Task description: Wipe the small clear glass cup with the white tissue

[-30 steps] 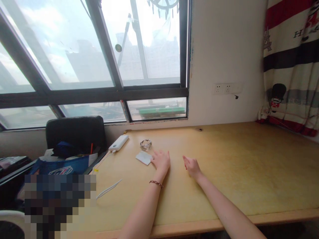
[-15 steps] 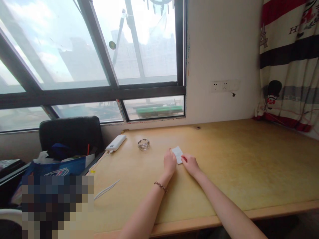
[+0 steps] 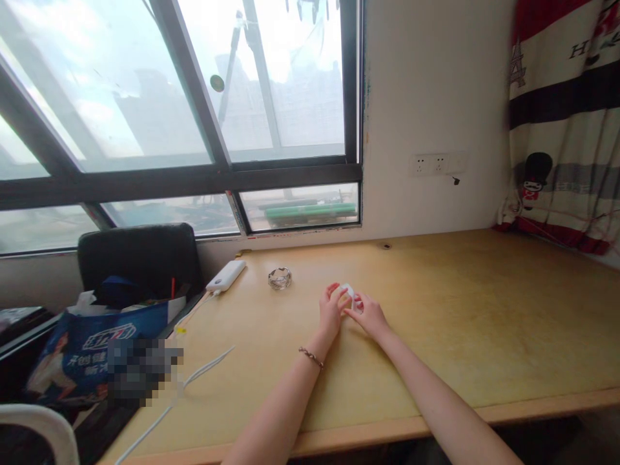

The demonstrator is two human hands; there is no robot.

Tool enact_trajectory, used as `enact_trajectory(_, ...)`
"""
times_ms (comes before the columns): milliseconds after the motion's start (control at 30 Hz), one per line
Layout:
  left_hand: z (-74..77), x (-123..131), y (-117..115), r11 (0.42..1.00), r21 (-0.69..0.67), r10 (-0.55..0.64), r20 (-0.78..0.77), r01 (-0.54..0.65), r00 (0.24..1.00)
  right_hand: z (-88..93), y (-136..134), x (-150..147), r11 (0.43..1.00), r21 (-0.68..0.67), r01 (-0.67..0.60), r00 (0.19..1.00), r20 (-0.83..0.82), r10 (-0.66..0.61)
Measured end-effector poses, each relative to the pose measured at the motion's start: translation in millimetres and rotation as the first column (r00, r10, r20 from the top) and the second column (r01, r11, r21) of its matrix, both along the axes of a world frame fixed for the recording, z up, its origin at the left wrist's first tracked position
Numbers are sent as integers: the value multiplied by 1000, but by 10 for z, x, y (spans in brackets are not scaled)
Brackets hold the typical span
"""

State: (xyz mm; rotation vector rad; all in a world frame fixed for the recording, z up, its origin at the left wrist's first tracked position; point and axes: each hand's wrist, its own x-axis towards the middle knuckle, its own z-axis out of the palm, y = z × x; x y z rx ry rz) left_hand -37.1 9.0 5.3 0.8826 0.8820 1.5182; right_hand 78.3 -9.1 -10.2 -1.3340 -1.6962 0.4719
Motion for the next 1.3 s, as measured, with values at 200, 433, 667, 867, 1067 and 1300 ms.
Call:
enact_trajectory(200, 14, 12, -29, 997, 28, -76, 28, 75, 997, -36, 42, 37, 996, -53, 74, 995, -64, -78)
enact_trajectory(433, -62, -4, 21, 999, -33, 27, -70, -29, 997, -34, 115, 138, 974, -147, 170, 953, -227, -201)
enact_trajectory(667, -84, 71, 52, 975, -144, -185, -81, 172, 980, -44, 108, 112, 980, -198, -16, 842, -531, -94)
enact_trajectory(867, -99, 47, 12, 976, -72, -214, -95, 207, 972, 46, 58, 41, 967, -209, -145, 653, -755, -65)
enact_trajectory(1067, -101, -11, 60, 988, -138, -66, -18, 63, 998, 64, 101, 100, 969, -241, -52, 480, -857, -188)
enact_trajectory(1300, -44, -18, 46, 985, -139, -100, 4, 99, 995, 202, 45, 117, 913, -187, -363, 379, -925, -39)
